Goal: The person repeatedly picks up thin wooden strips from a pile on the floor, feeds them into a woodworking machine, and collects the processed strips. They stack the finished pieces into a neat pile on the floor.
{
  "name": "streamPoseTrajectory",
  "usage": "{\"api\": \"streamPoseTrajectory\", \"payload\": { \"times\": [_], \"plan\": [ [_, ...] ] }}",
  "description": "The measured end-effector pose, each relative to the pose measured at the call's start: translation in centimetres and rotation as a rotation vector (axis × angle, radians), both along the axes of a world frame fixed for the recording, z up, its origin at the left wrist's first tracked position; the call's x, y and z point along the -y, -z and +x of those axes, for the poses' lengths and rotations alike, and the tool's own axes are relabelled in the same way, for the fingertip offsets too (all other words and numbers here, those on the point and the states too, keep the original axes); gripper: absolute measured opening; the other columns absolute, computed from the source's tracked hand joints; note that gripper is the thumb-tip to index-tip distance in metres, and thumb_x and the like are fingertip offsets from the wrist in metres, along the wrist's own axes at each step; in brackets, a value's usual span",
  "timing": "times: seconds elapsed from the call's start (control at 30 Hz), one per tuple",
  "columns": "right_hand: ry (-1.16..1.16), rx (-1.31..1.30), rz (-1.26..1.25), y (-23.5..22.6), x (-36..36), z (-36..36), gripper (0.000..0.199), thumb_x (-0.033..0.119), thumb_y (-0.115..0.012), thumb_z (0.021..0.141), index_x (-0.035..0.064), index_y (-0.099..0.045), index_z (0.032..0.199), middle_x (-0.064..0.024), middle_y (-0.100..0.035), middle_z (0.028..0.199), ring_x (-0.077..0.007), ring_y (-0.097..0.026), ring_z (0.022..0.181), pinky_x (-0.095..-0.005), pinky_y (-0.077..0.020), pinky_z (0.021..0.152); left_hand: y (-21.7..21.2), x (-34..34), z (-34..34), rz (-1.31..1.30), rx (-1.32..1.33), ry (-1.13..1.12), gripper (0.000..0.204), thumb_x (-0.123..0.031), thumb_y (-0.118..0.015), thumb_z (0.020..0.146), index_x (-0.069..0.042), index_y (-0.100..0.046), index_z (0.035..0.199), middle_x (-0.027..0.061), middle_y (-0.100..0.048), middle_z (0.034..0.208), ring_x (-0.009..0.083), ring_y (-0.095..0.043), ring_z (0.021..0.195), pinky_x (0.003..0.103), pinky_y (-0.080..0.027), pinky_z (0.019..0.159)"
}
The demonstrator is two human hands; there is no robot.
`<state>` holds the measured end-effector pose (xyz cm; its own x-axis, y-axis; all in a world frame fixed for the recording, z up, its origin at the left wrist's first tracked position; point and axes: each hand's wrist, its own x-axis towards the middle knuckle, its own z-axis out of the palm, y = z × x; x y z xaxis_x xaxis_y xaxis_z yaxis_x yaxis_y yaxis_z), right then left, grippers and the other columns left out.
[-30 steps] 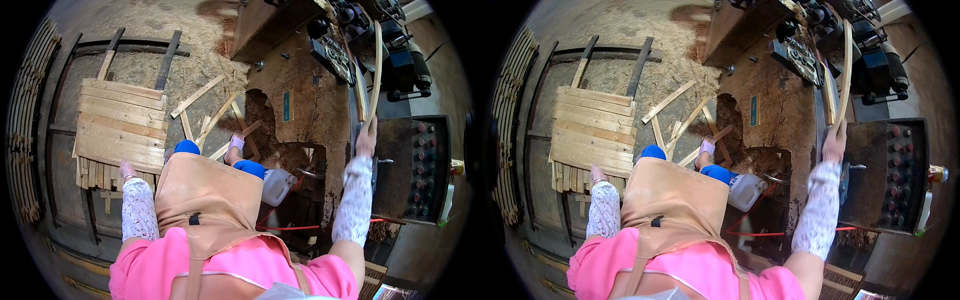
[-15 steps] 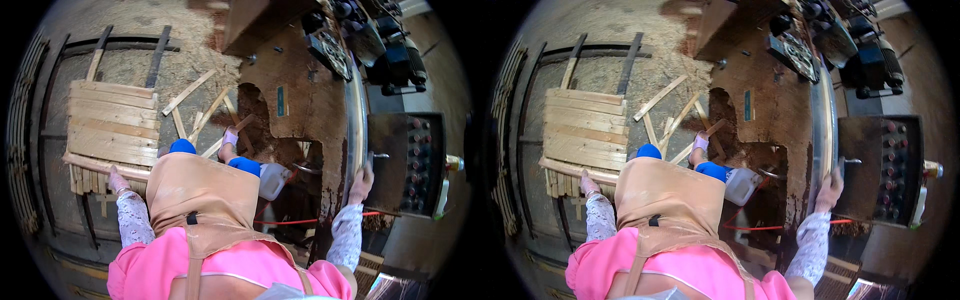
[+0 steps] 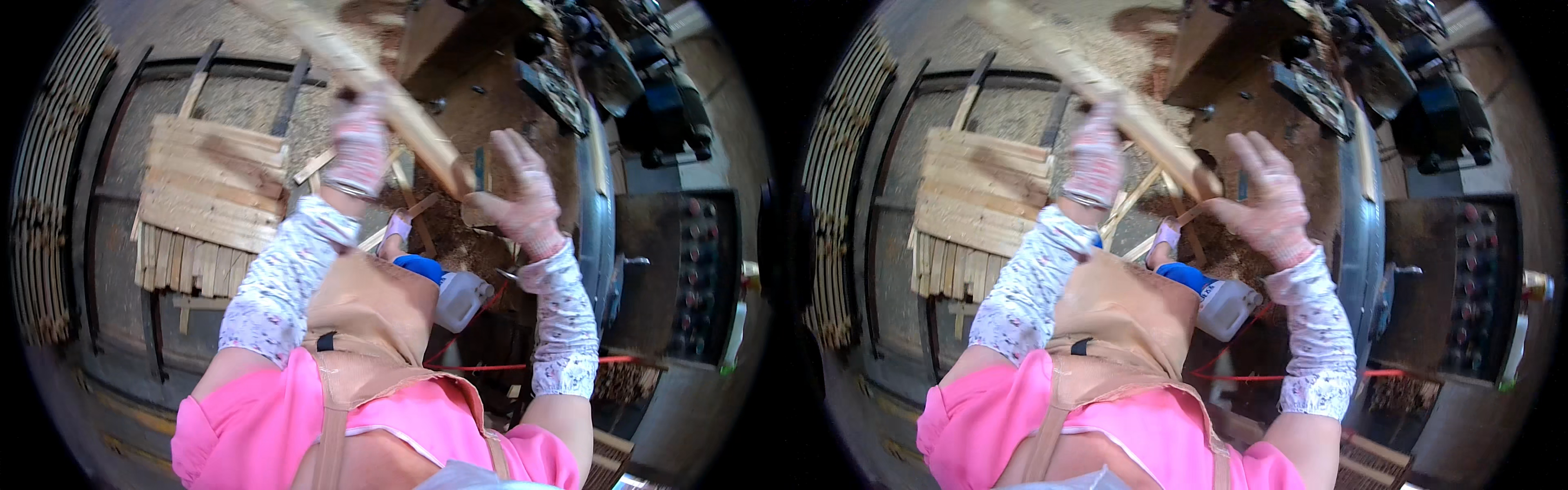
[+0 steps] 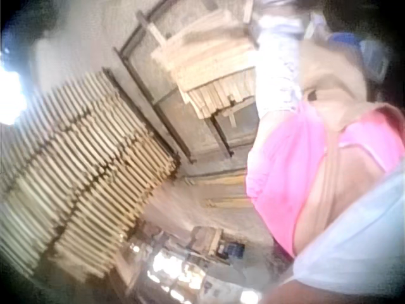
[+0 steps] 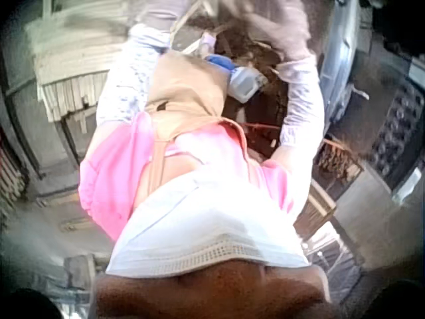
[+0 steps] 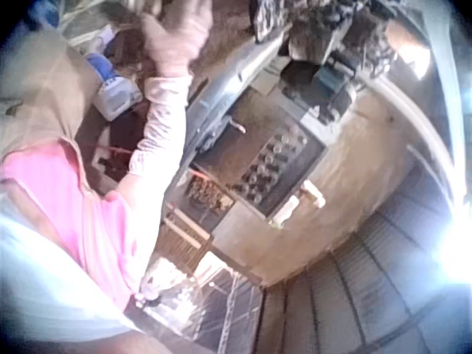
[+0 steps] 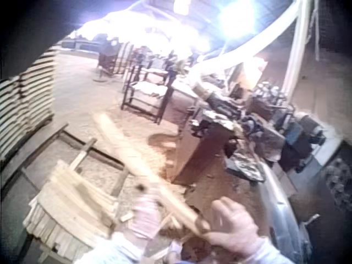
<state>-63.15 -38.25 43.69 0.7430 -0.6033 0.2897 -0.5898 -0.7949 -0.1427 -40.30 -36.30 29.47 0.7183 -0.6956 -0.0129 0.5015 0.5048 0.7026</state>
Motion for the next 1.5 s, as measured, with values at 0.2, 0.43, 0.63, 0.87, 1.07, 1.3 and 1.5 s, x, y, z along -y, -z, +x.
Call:
{"api": "streamPoseTrajectory", "payload": {
  "times": [0.2,0.43,0.63,0.87,1.07,1.3,1.5],
  "plan": [
    [0.552,0.487,0.286,-1.8,-6.5,-11.7,0.078,-0.004,-0.065,0.087,-0.0040,-0.031,0.157,-0.0200,-0.042,0.156,-0.0292,-0.047,0.141,-0.0373,-0.0359,0.118,-8.8,0.3,-8.0,-0.084,0.001,0.740,0.069,-0.023,-0.074,0.093,0.006,-0.042,0.146,0.0070,-0.063,0.104,0.0152,-0.062,0.087,0.030,-0.055,0.074],
    [1.042,0.490,0.308,-2.0,-20.8,-30.3,0.069,-0.001,-0.059,0.094,-0.0052,-0.031,0.158,-0.0184,-0.039,0.160,-0.0248,-0.043,0.143,-0.0345,-0.0328,0.118,13.3,-5.6,0.5,0.522,-0.095,0.473,0.011,-0.020,-0.064,0.096,-0.011,-0.064,0.103,-0.0046,-0.052,0.079,0.0072,-0.051,0.068,0.024,-0.045,0.058],
    [0.898,0.299,-0.266,-1.3,-2.2,-30.0,0.059,0.010,-0.056,0.098,0.0028,-0.039,0.154,-0.0228,-0.049,0.153,-0.0328,-0.050,0.139,-0.0399,-0.0398,0.113,26.6,-12.8,6.8,0.901,-0.232,0.318,0.019,-0.025,-0.065,0.095,-0.012,-0.066,0.110,0.0023,-0.060,0.083,0.0170,-0.057,0.067,0.033,-0.048,0.056],
    [1.114,0.036,-0.302,-2.0,12.2,-23.8,0.054,0.034,-0.058,0.097,0.0206,-0.048,0.148,-0.0291,-0.064,0.126,-0.0471,-0.062,0.116,-0.0551,-0.0490,0.097,35.0,-19.5,15.8,1.541,0.055,-0.348,0.065,-0.042,-0.070,0.088,0.006,-0.058,0.130,0.0304,-0.064,0.130,0.0428,-0.064,0.117,0.047,-0.051,0.099],
    [0.900,0.142,0.035,-1.0,-6.8,-28.6,0.048,0.007,-0.052,0.103,-0.0011,-0.047,0.150,-0.0193,-0.051,0.149,-0.0280,-0.048,0.140,-0.0363,-0.0355,0.117,39.4,-26.0,20.4,1.798,-0.310,-0.342,0.068,-0.044,-0.066,0.090,0.006,-0.056,0.135,0.0254,-0.060,0.138,0.0384,-0.062,0.122,0.045,-0.049,0.104],
    [1.167,0.268,0.143,-0.2,-20.9,-36.2,0.044,0.001,-0.057,0.098,-0.0050,-0.054,0.142,-0.0173,-0.056,0.144,-0.0275,-0.054,0.134,-0.0372,-0.0404,0.115,46.0,-30.6,23.5,1.019,-0.666,-0.208,0.067,-0.045,-0.064,0.094,0.002,-0.054,0.141,0.0185,-0.055,0.147,0.0323,-0.059,0.126,0.044,-0.047,0.107],
    [0.877,0.315,-0.130,-0.3,-4.6,-30.3,0.044,0.007,-0.062,0.100,-0.0012,-0.056,0.143,-0.0154,-0.059,0.140,-0.0238,-0.057,0.126,-0.0343,-0.0443,0.108,33.3,-28.6,20.5,1.381,-0.396,-0.377,0.072,-0.046,-0.071,0.091,0.009,-0.058,0.136,0.0192,-0.066,0.131,0.0317,-0.064,0.113,0.041,-0.051,0.100]
  ]
}}
